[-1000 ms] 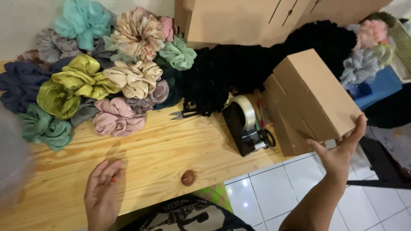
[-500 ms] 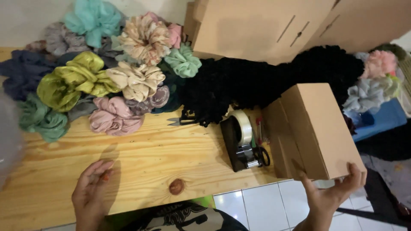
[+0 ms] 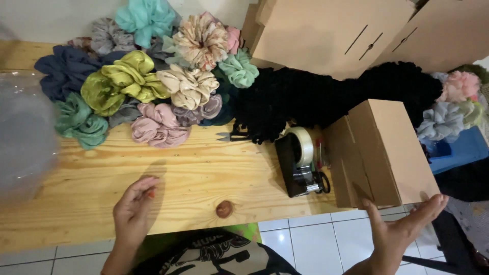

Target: The person organizes fabric hair scrunchies on a table, assembles a cardboard box, places a scrunchie inside, and closes the box.

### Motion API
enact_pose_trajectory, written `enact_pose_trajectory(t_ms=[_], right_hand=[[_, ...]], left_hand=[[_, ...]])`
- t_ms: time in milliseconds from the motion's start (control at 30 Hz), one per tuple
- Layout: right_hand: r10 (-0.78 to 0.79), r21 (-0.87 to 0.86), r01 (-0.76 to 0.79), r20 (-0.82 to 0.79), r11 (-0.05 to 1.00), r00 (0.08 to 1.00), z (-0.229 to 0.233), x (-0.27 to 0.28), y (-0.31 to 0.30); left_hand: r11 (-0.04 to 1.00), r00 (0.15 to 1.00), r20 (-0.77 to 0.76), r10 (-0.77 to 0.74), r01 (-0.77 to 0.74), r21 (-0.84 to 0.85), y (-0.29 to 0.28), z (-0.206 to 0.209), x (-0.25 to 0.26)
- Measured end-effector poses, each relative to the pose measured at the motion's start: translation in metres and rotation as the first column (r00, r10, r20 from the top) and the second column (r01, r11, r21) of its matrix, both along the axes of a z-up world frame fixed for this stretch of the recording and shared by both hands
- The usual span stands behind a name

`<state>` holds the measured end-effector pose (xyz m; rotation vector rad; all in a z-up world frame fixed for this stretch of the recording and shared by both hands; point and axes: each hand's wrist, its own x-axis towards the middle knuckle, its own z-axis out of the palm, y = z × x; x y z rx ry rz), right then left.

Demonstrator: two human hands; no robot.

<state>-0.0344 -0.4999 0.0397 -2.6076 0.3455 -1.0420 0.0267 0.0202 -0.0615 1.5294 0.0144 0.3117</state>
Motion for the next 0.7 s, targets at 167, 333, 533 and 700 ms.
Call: enact_pose_trajectory(t_ms=[167,333,533,700], right_hand=[[-0.078,-0.195,0.078,0.006,0.978,0.997,0.018,-0.014,0.028],[0.246,-0.403,-0.068,0.409,0.912,0.879,0.065,0.009,0.114],[0.545,-0.377,-0.531,-0.078,0.759,0.835,0.085,0.167,0.165],[0.274,-0.553,-0.531,-0.482,0.642,0.832,0.032,0.354,0.146]], left_hand=[[1.0,1.0,-0.015,-0.018,0.018,-0.002,0.002,0.005,-0.001],[0.992,0.996,0.002,-0.086,0.085,0.089,0.007,0.0,0.001],[0.951,0.963,0.108,-0.245,0.217,0.218,0.017,0.002,0.003],[0.961,0.976,0.026,-0.217,0.209,0.178,0.022,0.007,0.002]])
